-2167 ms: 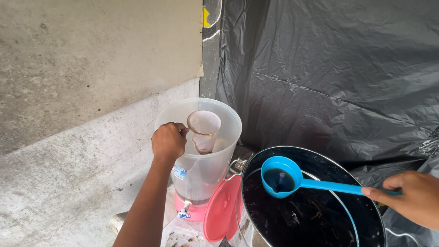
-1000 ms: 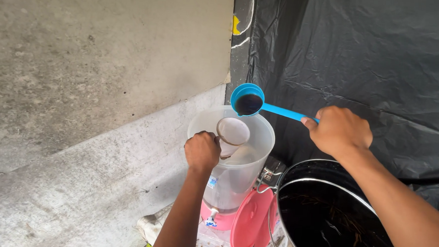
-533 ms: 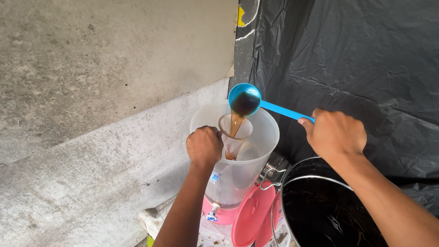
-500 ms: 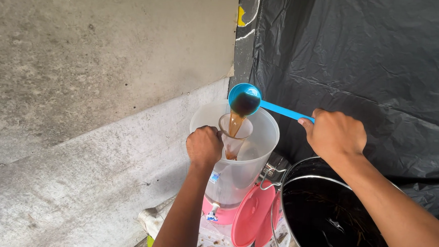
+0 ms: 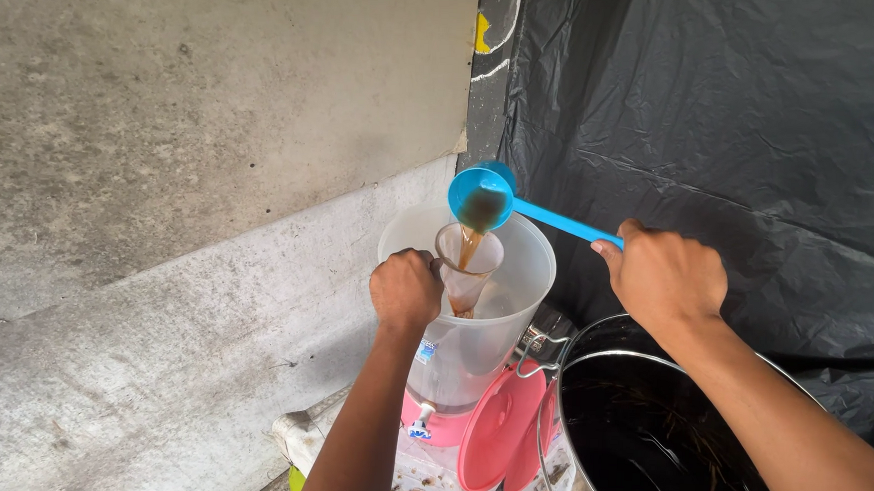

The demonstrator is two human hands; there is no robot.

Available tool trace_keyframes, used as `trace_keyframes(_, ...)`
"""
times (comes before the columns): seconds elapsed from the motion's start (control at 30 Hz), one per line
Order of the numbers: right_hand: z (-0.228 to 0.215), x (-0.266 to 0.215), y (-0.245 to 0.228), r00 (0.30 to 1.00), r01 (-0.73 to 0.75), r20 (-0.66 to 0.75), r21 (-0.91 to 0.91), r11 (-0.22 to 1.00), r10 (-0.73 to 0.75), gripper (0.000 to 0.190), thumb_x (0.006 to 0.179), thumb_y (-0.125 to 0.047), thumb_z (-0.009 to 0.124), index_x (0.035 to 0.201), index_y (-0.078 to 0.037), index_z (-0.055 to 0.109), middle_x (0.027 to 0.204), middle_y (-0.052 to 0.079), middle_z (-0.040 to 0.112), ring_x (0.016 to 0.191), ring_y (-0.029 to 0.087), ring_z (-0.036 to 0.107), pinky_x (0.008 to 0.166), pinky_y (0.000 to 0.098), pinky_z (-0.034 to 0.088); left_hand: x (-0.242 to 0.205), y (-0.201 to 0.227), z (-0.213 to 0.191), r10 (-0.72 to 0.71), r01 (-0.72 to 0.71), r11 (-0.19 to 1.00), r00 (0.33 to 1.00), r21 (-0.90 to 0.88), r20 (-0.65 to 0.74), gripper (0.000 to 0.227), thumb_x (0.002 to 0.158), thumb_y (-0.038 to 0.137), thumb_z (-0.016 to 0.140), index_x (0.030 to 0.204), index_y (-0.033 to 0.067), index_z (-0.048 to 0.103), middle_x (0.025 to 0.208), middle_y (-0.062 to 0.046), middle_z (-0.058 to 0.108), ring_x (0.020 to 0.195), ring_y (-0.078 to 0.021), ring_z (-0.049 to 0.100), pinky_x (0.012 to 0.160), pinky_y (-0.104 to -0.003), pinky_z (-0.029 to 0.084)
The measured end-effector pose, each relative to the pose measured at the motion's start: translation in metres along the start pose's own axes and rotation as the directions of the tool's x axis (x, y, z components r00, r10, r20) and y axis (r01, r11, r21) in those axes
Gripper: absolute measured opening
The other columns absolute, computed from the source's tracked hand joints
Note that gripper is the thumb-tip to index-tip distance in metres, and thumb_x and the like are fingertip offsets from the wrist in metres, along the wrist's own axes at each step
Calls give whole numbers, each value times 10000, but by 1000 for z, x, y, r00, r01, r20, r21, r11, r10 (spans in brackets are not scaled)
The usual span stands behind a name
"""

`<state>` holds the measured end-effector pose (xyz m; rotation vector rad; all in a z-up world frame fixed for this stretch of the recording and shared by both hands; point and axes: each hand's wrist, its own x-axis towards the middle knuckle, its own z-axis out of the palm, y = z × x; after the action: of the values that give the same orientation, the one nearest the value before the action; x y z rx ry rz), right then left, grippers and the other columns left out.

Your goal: Filtering tea from a large pot into a dispenser using a ladle and a cloth filter

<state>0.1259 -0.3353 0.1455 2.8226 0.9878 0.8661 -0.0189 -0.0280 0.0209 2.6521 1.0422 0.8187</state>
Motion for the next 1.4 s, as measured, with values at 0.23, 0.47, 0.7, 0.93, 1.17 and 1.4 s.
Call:
trace_keyframes(0.23, 17, -6, 2, 996, 42, -78, -58, 997, -47, 500, 1226, -599, 595, 1301, -179, 855, 970, 105, 899, 896, 391, 917, 816, 567, 715, -2, 2, -3, 11, -10, 999, 1000, 44, -8, 276, 1135, 361, 755, 1104, 184, 964, 857, -61, 857, 821, -300, 882, 814, -435, 707)
trace_keyframes(0.47, 30, -9, 2, 978, 115, -171, -44, 992, -121, 460, 1225, -585, 568, 1266, -192, 805, 1013, 82, 849, 823, 398, 888, 775, 560, 710, 0, 2, -3, 11, -10, 999, 1000, 30, -20, 271, 1133, 352, 758, 1114, 178, 964, 871, -62, 861, 833, -307, 883, 822, -435, 710)
trace_keyframes(0.7, 22, -17, -1, 986, 119, -124, 62, 991, -111, 330, 1155, -482, 714, 1337, -221, 804, 1069, 98, 840, 930, 464, 898, 843, 612, 730, 1, 1, 0, 7, -5, 999, 998, 44, -54, 239, 1117, 342, 792, 1123, 178, 966, 861, -59, 858, 814, -284, 875, 805, -410, 704)
trace_keyframes(0.93, -13, -20, 14, 993, -84, 93, 194, 977, 67, 361, 1124, -478, 775, 1449, -328, 823, 1161, 128, 908, 1094, 518, 900, 976, 656, 710, 9, -4, 22, -13, 14, 1000, 997, 6, -82, 241, 1115, 356, 790, 1106, 190, 965, 852, -67, 856, 803, -290, 870, 801, -434, 707)
trace_keyframes(1.17, -117, -31, 68, 865, -355, 401, 65, 933, 301, 588, 1165, -749, 558, 1553, -373, 788, 1239, 131, 963, 1281, 416, 864, 1008, 573, 664, 19, -14, 50, -29, 29, 1000, 991, -8, -132, 361, 1153, 395, 736, 866, 214, 860, 830, -95, 821, 758, -415, 803, 656, -529, 626)
trace_keyframes(1.4, 7, -54, 308, 945, -326, 190, 458, 827, 267, 658, 978, -524, 1000, 730, 59, 826, 458, 207, 517, 415, 299, 463, 473, 415, 304, 19, -15, 52, -46, 48, 999, 986, 5, -157, 319, 1120, 434, 783, 893, 240, 895, 846, -94, 840, 787, -417, 822, 686, -530, 632)
